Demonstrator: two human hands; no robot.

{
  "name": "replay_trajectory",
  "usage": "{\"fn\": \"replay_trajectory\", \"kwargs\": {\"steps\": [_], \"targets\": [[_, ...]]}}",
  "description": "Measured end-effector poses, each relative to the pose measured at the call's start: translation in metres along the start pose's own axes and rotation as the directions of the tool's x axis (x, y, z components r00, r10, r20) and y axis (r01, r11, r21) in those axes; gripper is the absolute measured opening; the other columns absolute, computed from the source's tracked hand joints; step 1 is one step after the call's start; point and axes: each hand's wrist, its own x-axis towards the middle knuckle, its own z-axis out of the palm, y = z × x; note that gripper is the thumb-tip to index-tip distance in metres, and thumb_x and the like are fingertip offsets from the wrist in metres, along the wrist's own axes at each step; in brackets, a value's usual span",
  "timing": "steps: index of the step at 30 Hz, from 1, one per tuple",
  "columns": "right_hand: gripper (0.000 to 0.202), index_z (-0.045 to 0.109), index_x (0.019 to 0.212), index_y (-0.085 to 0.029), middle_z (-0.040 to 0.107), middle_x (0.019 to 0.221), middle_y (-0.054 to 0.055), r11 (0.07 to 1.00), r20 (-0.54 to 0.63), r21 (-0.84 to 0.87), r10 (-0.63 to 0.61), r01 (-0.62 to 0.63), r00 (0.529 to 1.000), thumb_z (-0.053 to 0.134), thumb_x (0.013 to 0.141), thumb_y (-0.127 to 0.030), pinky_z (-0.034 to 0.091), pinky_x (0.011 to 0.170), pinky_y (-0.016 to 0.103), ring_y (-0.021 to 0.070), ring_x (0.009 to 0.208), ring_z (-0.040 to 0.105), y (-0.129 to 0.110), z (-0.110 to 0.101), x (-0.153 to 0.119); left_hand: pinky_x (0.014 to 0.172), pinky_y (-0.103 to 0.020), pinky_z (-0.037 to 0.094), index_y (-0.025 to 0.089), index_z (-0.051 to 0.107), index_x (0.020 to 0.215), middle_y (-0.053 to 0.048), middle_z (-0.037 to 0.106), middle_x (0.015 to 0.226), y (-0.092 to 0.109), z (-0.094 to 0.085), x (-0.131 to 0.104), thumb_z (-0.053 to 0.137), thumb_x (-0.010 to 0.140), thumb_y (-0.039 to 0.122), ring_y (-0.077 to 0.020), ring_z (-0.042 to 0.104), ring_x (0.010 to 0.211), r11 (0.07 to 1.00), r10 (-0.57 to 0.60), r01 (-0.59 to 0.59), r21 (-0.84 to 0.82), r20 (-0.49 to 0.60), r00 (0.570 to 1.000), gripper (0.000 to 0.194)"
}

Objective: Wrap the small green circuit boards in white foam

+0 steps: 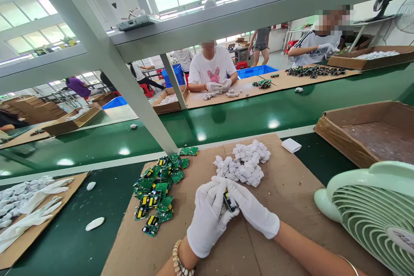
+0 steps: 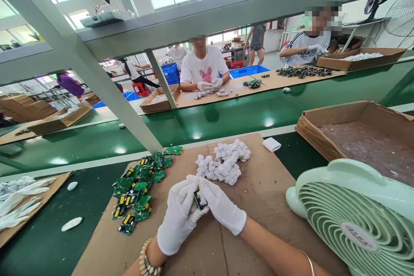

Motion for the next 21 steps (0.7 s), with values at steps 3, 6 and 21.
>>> {"fn": "replay_trajectory", "kwargs": {"steps": [3,6,21], "targets": [[0.050,0.058,0.123,-0.021,0.055,0.127,0.007,0.983,0.031,-0.174,-0.050,0.054,0.998,0.047,0.089,-0.055,0.020,0.112,0.041,0.0241,0.122,0.045,-0.002,-0.005,-0.001,0.087,-0.038,0.040,0.012,0.032,0.136,-0.013,0.059,0.106,-0.002,0.000,0.000,0.045,0.090,0.039,-0.0260,0.050,0.101,0.999,0.010,-0.009,-0.032,0.030,0.999,0.055],[0.049,0.056,0.125,-0.021,0.054,0.129,0.006,0.998,0.049,-0.061,0.009,-0.006,0.999,0.048,0.089,-0.053,0.020,0.112,0.040,0.0231,0.123,0.044,-0.006,-0.005,0.000,0.088,-0.038,0.040,0.012,0.032,0.136,-0.014,0.058,0.109,-0.003,-0.002,0.002,0.044,0.091,0.039,-0.0258,0.049,0.104,0.998,0.000,0.001,-0.066,0.020,1.000,0.054],[0.054,0.052,0.129,-0.022,0.051,0.132,0.008,0.974,0.105,0.134,0.167,-0.181,0.980,0.049,0.087,-0.057,0.021,0.112,0.043,0.0250,0.126,0.040,-0.015,-0.005,0.003,0.092,-0.035,0.037,0.011,0.034,0.135,-0.013,0.057,0.111,-0.008,-0.004,0.006,0.037,0.092,0.044,-0.0237,0.048,0.106,0.991,-0.019,0.028,-0.132,0.068,0.997,0.054]]}}
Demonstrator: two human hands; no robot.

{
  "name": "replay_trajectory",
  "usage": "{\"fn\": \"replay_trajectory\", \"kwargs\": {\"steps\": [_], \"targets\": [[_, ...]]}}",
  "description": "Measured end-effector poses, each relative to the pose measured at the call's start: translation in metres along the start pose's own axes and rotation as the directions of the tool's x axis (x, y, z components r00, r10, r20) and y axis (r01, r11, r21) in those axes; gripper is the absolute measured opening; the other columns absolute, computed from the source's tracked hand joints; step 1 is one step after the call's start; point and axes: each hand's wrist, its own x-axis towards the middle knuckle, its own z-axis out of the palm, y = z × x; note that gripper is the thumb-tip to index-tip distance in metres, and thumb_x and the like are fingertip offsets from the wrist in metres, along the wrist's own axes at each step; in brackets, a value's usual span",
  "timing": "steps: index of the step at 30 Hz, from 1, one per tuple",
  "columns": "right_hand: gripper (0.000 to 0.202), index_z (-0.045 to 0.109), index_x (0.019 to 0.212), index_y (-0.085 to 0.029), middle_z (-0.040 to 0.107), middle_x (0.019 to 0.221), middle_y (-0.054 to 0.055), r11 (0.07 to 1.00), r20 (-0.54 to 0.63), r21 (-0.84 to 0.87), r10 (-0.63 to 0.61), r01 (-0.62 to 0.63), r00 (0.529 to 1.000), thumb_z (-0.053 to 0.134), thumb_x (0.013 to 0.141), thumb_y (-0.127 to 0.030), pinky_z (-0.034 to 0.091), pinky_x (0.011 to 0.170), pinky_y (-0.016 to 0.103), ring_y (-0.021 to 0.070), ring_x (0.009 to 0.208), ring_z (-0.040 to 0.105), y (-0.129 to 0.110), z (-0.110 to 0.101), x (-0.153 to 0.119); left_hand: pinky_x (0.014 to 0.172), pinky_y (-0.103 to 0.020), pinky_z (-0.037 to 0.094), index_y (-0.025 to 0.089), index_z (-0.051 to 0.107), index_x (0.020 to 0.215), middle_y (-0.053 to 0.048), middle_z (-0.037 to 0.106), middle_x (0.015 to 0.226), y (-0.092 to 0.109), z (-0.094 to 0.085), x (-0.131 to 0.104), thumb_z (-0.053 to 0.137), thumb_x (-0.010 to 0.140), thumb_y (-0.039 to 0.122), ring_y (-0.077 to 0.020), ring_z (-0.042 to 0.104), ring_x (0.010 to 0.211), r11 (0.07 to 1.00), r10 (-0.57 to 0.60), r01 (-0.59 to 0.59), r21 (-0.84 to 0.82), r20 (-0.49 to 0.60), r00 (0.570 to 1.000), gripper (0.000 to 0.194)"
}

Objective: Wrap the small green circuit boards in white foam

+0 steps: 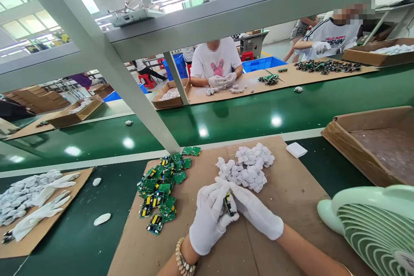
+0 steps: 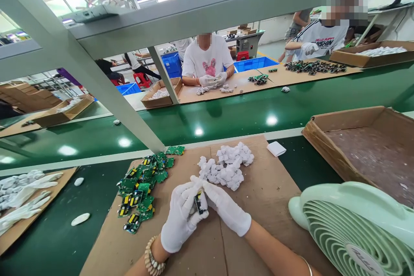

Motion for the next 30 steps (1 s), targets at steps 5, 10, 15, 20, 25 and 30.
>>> {"fn": "replay_trajectory", "kwargs": {"steps": [5,10,15,20,25,30], "targets": [[0.052,0.052,0.129,-0.024,0.047,0.136,0.006,0.971,-0.008,-0.212,-0.111,0.107,0.994,0.048,0.088,-0.056,0.017,0.113,0.039,0.0229,0.129,0.037,0.000,0.006,-0.003,0.088,-0.037,0.039,0.014,0.038,0.131,-0.012,0.060,0.103,0.001,0.003,-0.005,0.042,0.091,0.044,-0.0241,0.051,0.099,0.998,-0.026,0.029,0.047,-0.064,0.998,0.050],[0.058,0.048,0.132,-0.024,0.045,0.138,0.007,0.999,0.018,-0.039,-0.007,0.008,1.000,0.044,0.087,-0.060,0.019,0.112,0.042,0.0240,0.129,0.037,0.002,0.004,-0.003,0.085,-0.038,0.044,0.019,0.038,0.131,-0.011,0.061,0.105,0.002,0.002,-0.006,0.039,0.090,0.049,-0.0240,0.054,0.099,0.993,-0.109,0.105,-0.059,-0.064,0.992,0.050],[0.057,0.046,0.133,-0.025,0.042,0.140,0.006,0.998,0.014,-0.064,-0.017,0.018,1.000,0.047,0.087,-0.058,0.020,0.113,0.038,0.0224,0.132,0.031,0.005,0.007,-0.003,0.082,-0.038,0.046,0.020,0.044,0.125,-0.011,0.062,0.103,0.002,0.001,-0.003,0.044,0.088,0.049,-0.0234,0.056,0.097,0.981,-0.177,0.164,-0.105,-0.132,0.975,0.048],[0.054,0.052,0.129,-0.024,0.045,0.138,0.006,0.998,-0.047,-0.049,-0.033,0.030,0.998,0.054,0.085,-0.055,0.019,0.113,0.038,0.0225,0.129,0.035,0.006,0.011,-0.003,0.080,-0.039,0.047,0.021,0.046,0.123,-0.010,0.063,0.102,0.001,0.004,-0.004,0.049,0.087,0.048,-0.0233,0.057,0.094,0.974,-0.208,0.190,-0.124,-0.146,0.967,0.045],[0.059,0.054,0.127,-0.025,0.054,0.129,0.008,0.979,-0.078,0.203,0.053,-0.036,0.996,0.059,0.079,-0.059,0.032,0.107,0.042,0.0252,0.122,0.044,0.011,0.013,0.000,0.082,-0.040,0.047,0.020,0.044,0.127,-0.010,0.064,0.103,0.002,0.003,-0.005,0.052,0.086,0.048,-0.0241,0.057,0.098,0.969,-0.214,0.192,-0.156,-0.140,0.967,0.050],[0.050,0.061,0.118,-0.025,0.056,0.126,0.007,0.999,-0.221,0.015,-0.040,0.044,0.975,0.066,0.077,-0.054,0.029,0.109,0.041,0.0255,0.122,0.043,0.014,0.018,0.001,0.082,-0.038,0.049,0.020,0.051,0.118,-0.009,0.065,0.104,0.005,0.002,-0.003,0.059,0.083,0.042,-0.0221,0.057,0.097,0.963,-0.236,0.203,-0.176,-0.198,0.951,0.042]]}}
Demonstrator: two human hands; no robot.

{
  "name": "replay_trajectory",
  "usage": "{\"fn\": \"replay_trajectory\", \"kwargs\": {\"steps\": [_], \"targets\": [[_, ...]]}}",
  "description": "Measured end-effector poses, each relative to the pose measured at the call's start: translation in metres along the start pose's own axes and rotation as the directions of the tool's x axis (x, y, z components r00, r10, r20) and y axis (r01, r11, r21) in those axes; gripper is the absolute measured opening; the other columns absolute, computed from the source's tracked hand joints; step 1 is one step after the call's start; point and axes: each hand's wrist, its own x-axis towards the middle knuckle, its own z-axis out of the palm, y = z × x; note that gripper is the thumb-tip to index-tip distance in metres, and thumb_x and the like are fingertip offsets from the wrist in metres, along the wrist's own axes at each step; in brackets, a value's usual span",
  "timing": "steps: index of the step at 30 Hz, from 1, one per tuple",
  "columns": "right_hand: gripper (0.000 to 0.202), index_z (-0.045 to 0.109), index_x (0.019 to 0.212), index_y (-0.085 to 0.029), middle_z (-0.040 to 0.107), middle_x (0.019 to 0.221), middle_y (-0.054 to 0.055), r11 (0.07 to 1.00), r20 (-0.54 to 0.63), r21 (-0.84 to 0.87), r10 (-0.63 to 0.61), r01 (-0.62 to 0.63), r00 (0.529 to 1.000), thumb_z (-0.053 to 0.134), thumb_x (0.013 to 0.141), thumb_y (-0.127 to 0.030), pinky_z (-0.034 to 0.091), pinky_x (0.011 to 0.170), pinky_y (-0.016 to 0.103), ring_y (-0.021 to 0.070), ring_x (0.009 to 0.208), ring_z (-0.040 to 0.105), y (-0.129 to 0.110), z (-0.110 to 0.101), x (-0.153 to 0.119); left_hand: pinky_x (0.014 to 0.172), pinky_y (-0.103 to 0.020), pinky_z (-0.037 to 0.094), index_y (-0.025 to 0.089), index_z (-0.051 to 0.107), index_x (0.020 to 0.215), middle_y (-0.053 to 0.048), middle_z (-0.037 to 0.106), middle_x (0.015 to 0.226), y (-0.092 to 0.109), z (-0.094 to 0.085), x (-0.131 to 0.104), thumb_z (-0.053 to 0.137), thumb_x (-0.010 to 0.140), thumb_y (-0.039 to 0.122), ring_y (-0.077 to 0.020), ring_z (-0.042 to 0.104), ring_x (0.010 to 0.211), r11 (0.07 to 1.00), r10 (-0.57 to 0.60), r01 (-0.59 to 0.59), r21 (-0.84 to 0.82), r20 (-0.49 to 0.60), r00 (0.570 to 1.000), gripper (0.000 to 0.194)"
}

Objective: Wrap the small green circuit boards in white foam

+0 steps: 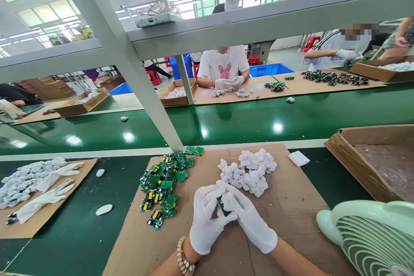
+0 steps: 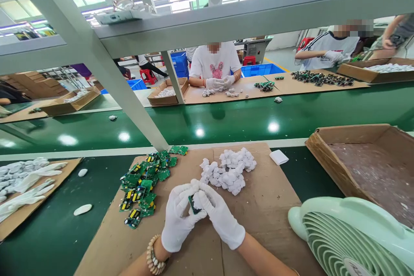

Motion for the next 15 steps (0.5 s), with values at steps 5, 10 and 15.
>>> {"fn": "replay_trajectory", "kwargs": {"steps": [5,10,15], "targets": [[0.058,0.055,0.126,-0.024,0.061,0.116,0.008,0.999,0.024,0.047,0.027,-0.028,0.999,0.059,0.080,-0.059,0.038,0.102,0.042,0.0258,0.111,0.052,-0.009,0.002,0.000,0.086,-0.040,0.047,0.020,0.052,0.115,-0.008,0.064,0.105,0.002,-0.002,0.002,0.063,0.080,0.039,-0.0232,0.056,0.102,0.997,-0.066,0.066,0.026,0.021,0.998,0.041],[0.055,0.054,0.126,-0.024,0.059,0.120,0.007,1.000,0.005,-0.009,-0.014,0.014,1.000,0.061,0.080,-0.055,0.034,0.105,0.042,0.0258,0.116,0.048,-0.014,-0.001,0.000,0.082,-0.038,0.047,0.019,0.053,0.112,-0.008,0.064,0.100,0.003,-0.005,0.007,0.064,0.078,0.040,-0.0222,0.057,0.097,1.000,-0.020,0.019,0.006,0.040,0.999,0.041],[0.048,0.060,0.119,-0.025,0.052,0.130,0.006,0.998,-0.023,-0.063,-0.029,0.028,0.999,0.066,0.078,-0.050,0.028,0.110,0.042,0.0258,0.123,0.042,-0.006,-0.004,0.002,0.081,-0.037,0.048,0.018,0.054,0.109,-0.007,0.064,0.097,0.005,-0.003,0.009,0.068,0.074,0.035,-0.0215,0.057,0.095,1.000,0.009,-0.009,0.010,-0.005,1.000,0.041]]}}
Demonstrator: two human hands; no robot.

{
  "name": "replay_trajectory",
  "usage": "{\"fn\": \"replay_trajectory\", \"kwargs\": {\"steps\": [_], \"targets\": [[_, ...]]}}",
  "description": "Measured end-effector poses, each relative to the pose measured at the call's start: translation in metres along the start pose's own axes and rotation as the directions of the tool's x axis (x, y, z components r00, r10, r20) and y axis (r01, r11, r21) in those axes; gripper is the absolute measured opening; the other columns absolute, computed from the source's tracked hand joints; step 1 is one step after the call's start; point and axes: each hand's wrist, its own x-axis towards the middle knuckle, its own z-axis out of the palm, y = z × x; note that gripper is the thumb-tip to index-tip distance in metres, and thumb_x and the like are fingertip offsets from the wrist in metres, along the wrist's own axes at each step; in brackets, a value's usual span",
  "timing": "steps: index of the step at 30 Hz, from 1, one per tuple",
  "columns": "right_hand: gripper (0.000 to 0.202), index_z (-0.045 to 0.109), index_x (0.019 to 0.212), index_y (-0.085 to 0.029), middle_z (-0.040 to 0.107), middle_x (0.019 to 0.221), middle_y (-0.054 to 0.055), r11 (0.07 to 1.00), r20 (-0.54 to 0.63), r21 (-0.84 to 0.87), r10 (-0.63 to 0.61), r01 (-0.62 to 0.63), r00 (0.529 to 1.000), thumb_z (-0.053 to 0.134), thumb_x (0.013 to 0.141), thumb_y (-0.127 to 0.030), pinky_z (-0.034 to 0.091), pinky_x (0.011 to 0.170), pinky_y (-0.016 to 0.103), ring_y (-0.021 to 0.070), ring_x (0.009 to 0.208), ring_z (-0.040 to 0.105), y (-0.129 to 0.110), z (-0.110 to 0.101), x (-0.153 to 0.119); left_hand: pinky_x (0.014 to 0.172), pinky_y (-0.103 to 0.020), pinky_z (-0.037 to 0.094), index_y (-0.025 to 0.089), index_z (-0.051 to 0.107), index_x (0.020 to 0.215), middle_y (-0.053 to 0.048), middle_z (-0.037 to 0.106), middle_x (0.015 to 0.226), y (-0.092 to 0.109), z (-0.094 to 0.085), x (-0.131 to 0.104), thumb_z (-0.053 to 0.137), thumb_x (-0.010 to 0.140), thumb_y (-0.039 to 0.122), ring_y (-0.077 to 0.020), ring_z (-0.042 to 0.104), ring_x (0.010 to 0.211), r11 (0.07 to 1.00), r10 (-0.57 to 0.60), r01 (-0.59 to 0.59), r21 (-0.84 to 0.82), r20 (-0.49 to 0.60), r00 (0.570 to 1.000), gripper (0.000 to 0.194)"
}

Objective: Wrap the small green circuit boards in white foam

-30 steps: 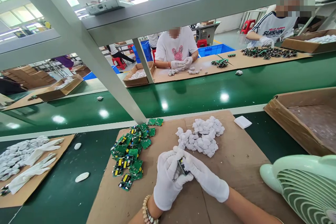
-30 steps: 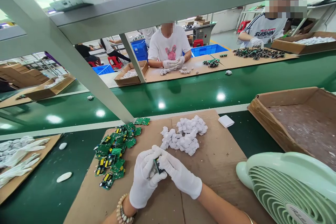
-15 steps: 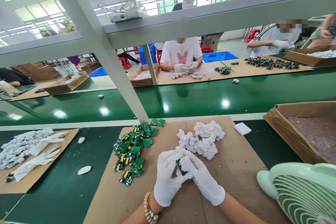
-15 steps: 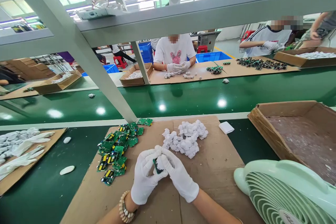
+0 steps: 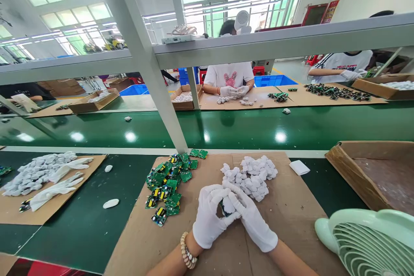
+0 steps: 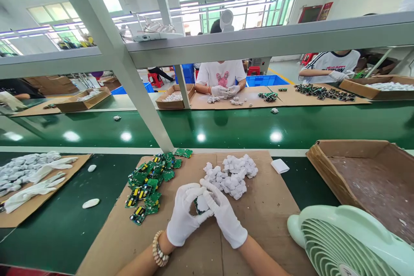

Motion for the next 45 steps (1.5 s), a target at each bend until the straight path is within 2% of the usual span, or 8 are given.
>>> {"fn": "replay_trajectory", "kwargs": {"steps": [10,14,20,28,32,35,40,45], "targets": [[0.047,0.065,0.111,-0.025,0.059,0.123,0.006,0.997,0.021,0.071,0.032,-0.034,0.999,0.073,0.072,-0.050,0.030,0.109,0.042,0.0263,0.119,0.048,0.009,-0.001,0.004,0.079,-0.036,0.047,0.019,0.055,0.100,-0.005,0.063,0.093,0.002,0.004,-0.001,0.063,0.069,0.015,-0.0205,0.057,0.091,0.998,-0.028,0.027,-0.062,-0.019,0.999,0.032],[0.044,0.066,0.110,-0.026,0.060,0.122,0.005,0.996,0.013,0.086,0.028,-0.029,1.000,0.072,0.073,-0.048,0.030,0.109,0.040,0.0253,0.119,0.047,0.012,-0.002,0.004,0.080,-0.037,0.045,0.018,0.055,0.103,-0.006,0.064,0.093,0.001,0.008,-0.004,0.067,0.070,0.020,-0.0215,0.056,0.091,0.999,0.025,-0.024,0.021,-0.028,0.999,0.036],[0.036,0.069,0.104,-0.026,0.058,0.123,0.003,0.925,0.137,0.340,0.129,-0.169,0.982,0.068,0.076,-0.048,0.028,0.109,0.039,0.0235,0.122,0.045,0.012,-0.003,0.004,0.080,-0.037,0.043,0.018,0.056,0.107,-0.007,0.065,0.095,-0.001,0.007,-0.003,0.076,0.065,0.038,-0.0228,0.056,0.089,0.994,0.017,-0.016,0.106,-0.009,1.000,0.052],[0.043,0.065,0.111,-0.023,0.059,0.122,0.006,0.944,0.093,0.280,0.155,-0.175,0.984,0.074,0.072,-0.040,0.030,0.108,0.041,0.0248,0.118,0.049,0.009,0.004,0.002,0.078,-0.037,0.043,0.018,0.058,0.095,-0.005,0.065,0.088,0.001,0.013,-0.006,0.080,0.057,0.032,-0.0233,0.056,0.084,0.981,0.007,-0.003,0.193,-0.018,1.000,0.045],[0.050,0.062,0.114,-0.024,0.057,0.124,0.007,0.915,0.145,0.324,0.201,-0.239,0.969,0.066,0.074,-0.054,0.032,0.107,0.043,0.0259,0.120,0.046,0.013,0.003,0.006,0.078,-0.037,0.043,0.019,0.059,0.101,-0.006,0.064,0.093,0.000,0.013,-0.007,0.081,0.055,0.031,-0.0242,0.055,0.087,0.980,-0.079,0.079,0.183,-0.008,0.997,0.052],[0.063,0.060,0.117,-0.024,0.056,0.124,0.008,0.954,0.161,0.193,0.201,-0.230,0.966,0.046,0.077,-0.071,0.030,0.107,0.045,0.0265,0.123,0.044,0.012,0.002,0.010,0.079,-0.038,0.043,0.019,0.056,0.113,-0.006,0.063,0.094,-0.003,0.013,-0.009,0.079,0.058,0.027,-0.0245,0.054,0.088,0.974,-0.132,0.124,0.189,0.030,0.991,0.061],[0.067,0.055,0.123,-0.024,0.049,0.132,0.006,0.976,0.095,-0.207,0.083,-0.062,0.992,0.070,0.067,-0.056,0.017,0.113,0.040,0.0262,0.130,0.033,0.009,0.003,0.006,0.082,-0.041,0.043,0.020,0.042,0.132,-0.008,0.061,0.101,-0.006,0.009,-0.010,0.073,0.062,0.021,-0.0258,0.054,0.092,0.983,-0.098,0.077,0.168,0.119,0.988,0.077],[0.060,0.041,0.135,-0.022,0.059,0.116,0.007,0.673,0.080,-0.730,-0.094,0.123,0.992,0.054,0.082,-0.047,0.028,0.107,0.041,0.0255,0.119,0.045,-0.033,0.006,0.005,0.097,-0.046,0.041,0.020,0.036,0.137,-0.013,0.051,0.126,-0.021,-0.019,0.015,0.071,0.067,0.043,-0.0309,0.046,0.116,0.984,-0.157,0.135,0.118,0.206,0.966,0.082]]}}
